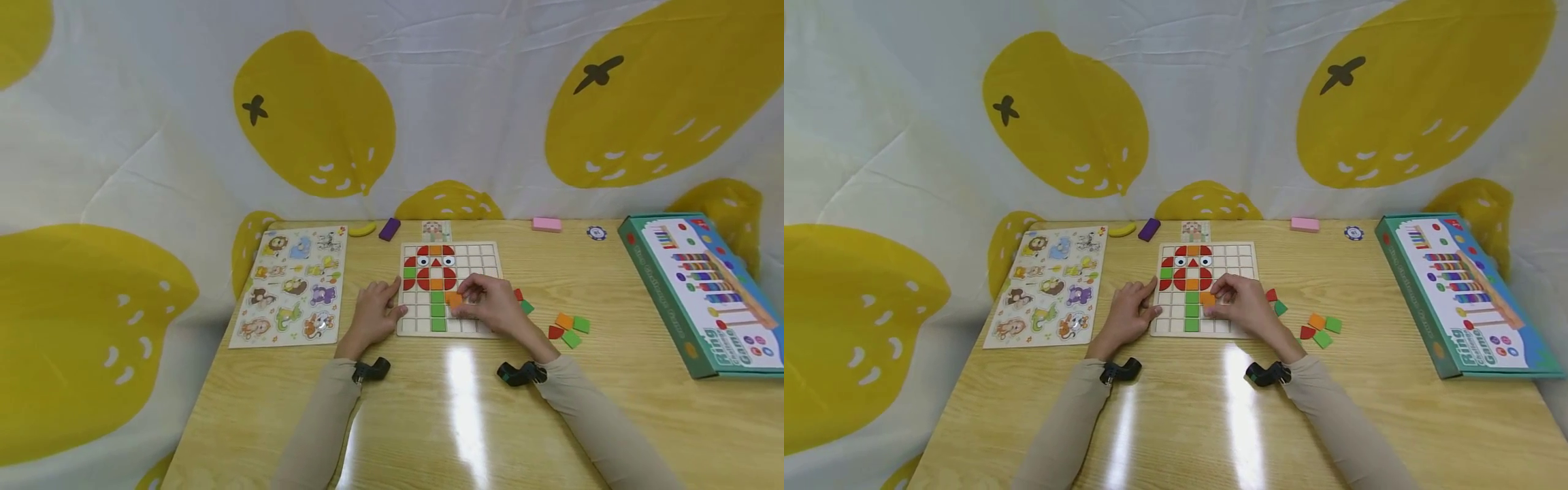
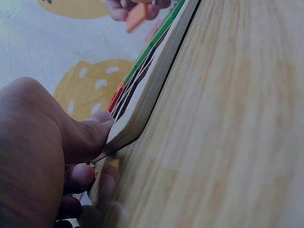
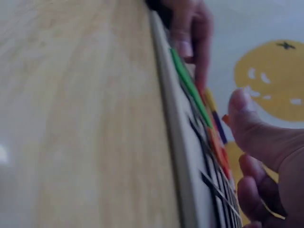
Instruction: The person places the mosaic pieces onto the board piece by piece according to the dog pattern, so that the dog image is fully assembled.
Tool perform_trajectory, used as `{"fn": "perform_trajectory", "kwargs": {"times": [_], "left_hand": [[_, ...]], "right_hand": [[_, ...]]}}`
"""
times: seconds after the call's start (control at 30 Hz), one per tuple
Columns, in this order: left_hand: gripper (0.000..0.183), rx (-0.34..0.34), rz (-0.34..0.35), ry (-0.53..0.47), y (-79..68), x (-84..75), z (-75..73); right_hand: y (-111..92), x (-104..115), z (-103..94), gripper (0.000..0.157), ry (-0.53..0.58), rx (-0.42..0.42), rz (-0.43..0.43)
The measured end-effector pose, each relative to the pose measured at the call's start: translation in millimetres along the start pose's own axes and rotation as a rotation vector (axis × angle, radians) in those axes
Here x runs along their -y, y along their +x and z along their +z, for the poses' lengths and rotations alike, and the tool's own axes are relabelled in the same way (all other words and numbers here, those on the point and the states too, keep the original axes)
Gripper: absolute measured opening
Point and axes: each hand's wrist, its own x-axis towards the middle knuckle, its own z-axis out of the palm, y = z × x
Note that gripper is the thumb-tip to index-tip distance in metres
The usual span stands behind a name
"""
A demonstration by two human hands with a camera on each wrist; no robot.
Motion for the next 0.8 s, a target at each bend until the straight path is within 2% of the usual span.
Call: {"fn": "perform_trajectory", "kwargs": {"times": [0.1, 0.2, 0.43, 0.6, 0.7, 0.8], "left_hand": [[0.066, 0.008, -0.001, -0.001, 0.6, -1.6, 1.1], [0.066, 0.019, -0.012, 0.008, 1.2, -1.9, 0.9], [0.066, 0.028, -0.020, 0.017, 2.0, -1.1, -0.5], [0.066, 0.016, -0.013, -0.005, 2.4, -1.6, -0.6], [0.066, 0.020, -0.020, -0.005, 2.0, -1.6, 0.2], [0.066, 0.021, -0.023, -0.001, 1.2, -1.0, 0.4]], "right_hand": [[-2, 2, 8.2, 0.041, -0.097, 0.017, -0.033], [-3, 3, 10.8, 0.041, -0.140, 0.019, -0.062], [-4, 0, 11.1, 0.028, -0.134, 0.014, -0.103], [-6, 2, 10.3, 0.024, -0.120, -0.007, -0.083], [-9, 3, 3.2, 0.028, -0.094, 0.002, -0.052], [-19, -1, -19.9, 0.034, -0.098, 0.016, -0.025]]}}
